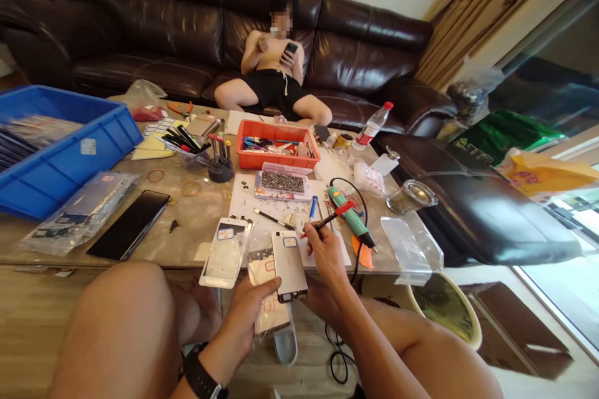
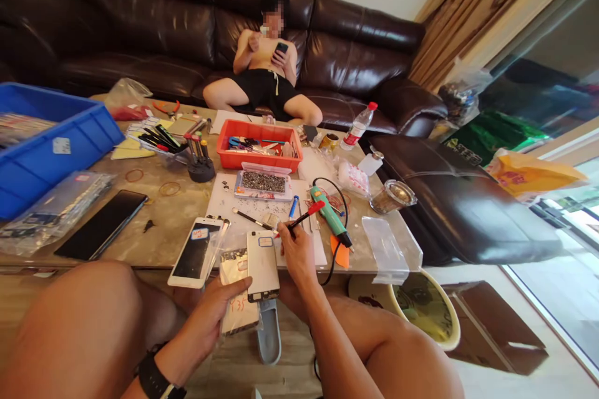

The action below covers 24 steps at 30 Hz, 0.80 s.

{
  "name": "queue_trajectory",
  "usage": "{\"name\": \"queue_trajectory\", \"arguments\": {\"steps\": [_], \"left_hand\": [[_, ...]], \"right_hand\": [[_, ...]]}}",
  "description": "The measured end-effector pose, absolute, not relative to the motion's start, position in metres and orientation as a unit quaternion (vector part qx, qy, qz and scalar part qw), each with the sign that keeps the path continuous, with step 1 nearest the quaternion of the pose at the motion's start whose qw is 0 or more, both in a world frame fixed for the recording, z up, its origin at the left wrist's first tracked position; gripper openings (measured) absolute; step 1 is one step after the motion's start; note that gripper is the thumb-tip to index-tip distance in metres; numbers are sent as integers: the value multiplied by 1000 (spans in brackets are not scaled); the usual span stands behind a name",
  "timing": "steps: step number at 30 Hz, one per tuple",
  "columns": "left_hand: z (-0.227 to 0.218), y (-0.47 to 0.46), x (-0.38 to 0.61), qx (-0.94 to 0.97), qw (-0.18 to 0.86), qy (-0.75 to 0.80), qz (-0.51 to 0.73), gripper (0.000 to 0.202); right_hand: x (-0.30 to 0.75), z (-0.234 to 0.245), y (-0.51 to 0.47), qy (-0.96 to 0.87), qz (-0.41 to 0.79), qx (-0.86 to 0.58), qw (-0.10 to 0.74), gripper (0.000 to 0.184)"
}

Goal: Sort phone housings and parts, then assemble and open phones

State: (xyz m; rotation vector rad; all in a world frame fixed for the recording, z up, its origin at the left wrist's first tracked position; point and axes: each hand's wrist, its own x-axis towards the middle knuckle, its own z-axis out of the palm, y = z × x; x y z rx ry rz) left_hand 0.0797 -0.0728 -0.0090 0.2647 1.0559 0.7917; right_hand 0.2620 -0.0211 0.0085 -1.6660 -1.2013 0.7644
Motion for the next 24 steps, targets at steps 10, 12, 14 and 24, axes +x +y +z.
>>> {"name": "queue_trajectory", "arguments": {"steps": [10,12,14,24], "left_hand": [[-19,-73,88,112,782,434,433,55],[-23,-73,92,108,780,417,453,53],[-27,-71,95,102,782,405,464,49],[-45,-68,112,60,806,289,513,48]], "right_hand": [[215,124,77,-777,179,-553,240,45],[192,149,107,-822,149,-515,191,42],[167,169,139,-850,107,-493,155,40],[43,176,277,-855,7,-499,142,30]]}}
